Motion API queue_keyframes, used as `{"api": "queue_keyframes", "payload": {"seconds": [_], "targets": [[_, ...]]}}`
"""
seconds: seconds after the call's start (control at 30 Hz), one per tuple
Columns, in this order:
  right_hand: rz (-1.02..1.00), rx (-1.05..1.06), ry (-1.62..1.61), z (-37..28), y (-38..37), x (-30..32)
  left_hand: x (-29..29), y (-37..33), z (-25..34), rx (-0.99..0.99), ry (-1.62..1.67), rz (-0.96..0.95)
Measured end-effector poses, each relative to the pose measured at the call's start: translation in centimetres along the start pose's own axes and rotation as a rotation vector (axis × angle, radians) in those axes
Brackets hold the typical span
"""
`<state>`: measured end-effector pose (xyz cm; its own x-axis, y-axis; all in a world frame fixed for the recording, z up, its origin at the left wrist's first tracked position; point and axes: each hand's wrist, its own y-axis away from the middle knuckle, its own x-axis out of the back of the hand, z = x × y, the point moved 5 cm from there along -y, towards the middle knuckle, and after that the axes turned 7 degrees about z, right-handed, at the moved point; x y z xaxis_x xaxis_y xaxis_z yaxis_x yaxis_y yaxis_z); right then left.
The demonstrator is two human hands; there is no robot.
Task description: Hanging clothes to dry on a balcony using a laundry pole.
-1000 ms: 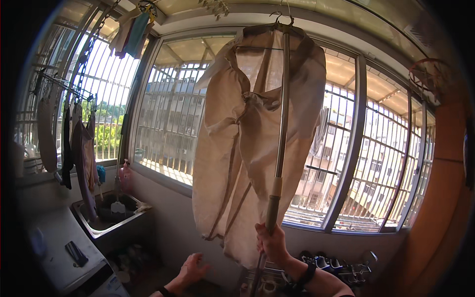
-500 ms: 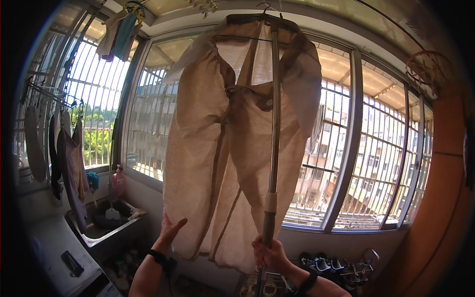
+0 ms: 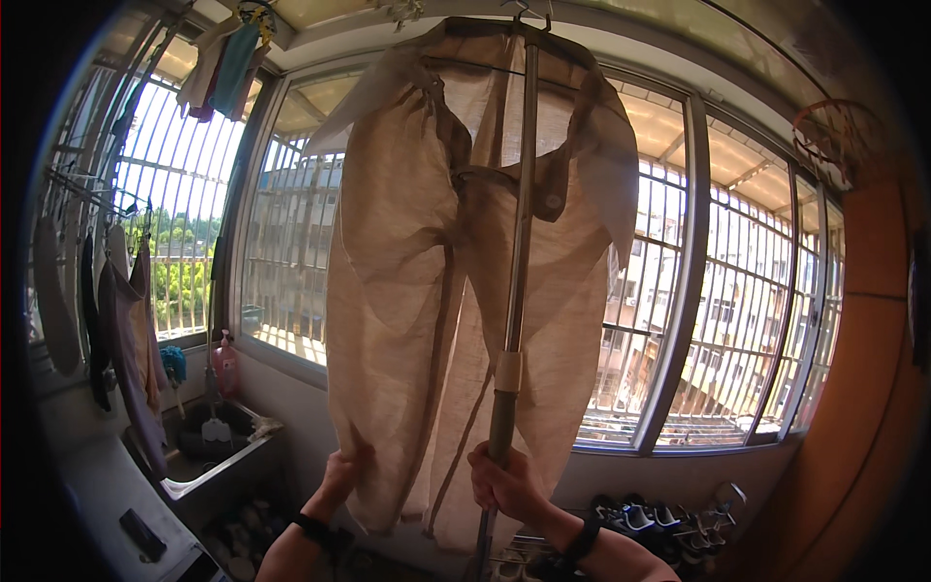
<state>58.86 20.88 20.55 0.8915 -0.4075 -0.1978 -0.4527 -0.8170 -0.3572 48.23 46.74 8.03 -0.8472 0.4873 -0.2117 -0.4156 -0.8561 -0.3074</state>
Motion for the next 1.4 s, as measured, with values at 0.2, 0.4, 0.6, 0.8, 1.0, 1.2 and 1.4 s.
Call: {"api": "queue_keyframes", "payload": {"seconds": [0.2,0.4,0.6,0.8,1.0,1.2,1.4], "targets": [[0.124,0.118,0.033,-0.3,-1.7,-0.4,0.5,2.3,3.0,-0.099,0.02,-0.101],[0.222,0.22,0.079,-4.8,-3.2,-0.4,0.0,3.5,4.8,-0.195,0.099,-0.212],[0.28,0.329,0.055,-11.0,-2.9,0.5,-2.2,4.2,4.2,-0.108,0.101,-0.329],[0.395,0.348,0.068,-12.7,-1.0,2.6,-6.2,6.5,3.9,-0.041,0.249,-0.446],[0.57,0.365,0.175,-12.7,3.0,7.5,-10.3,11.0,-0.9,0.126,0.301,-0.63],[0.664,0.331,0.272,-11.6,4.5,10.8,-11.1,16.0,-4.3,0.339,0.07,-0.726],[0.668,0.321,0.281,-11.1,2.3,10.0,-14.6,20.6,-9.7,0.425,0.03,-0.925]]}}
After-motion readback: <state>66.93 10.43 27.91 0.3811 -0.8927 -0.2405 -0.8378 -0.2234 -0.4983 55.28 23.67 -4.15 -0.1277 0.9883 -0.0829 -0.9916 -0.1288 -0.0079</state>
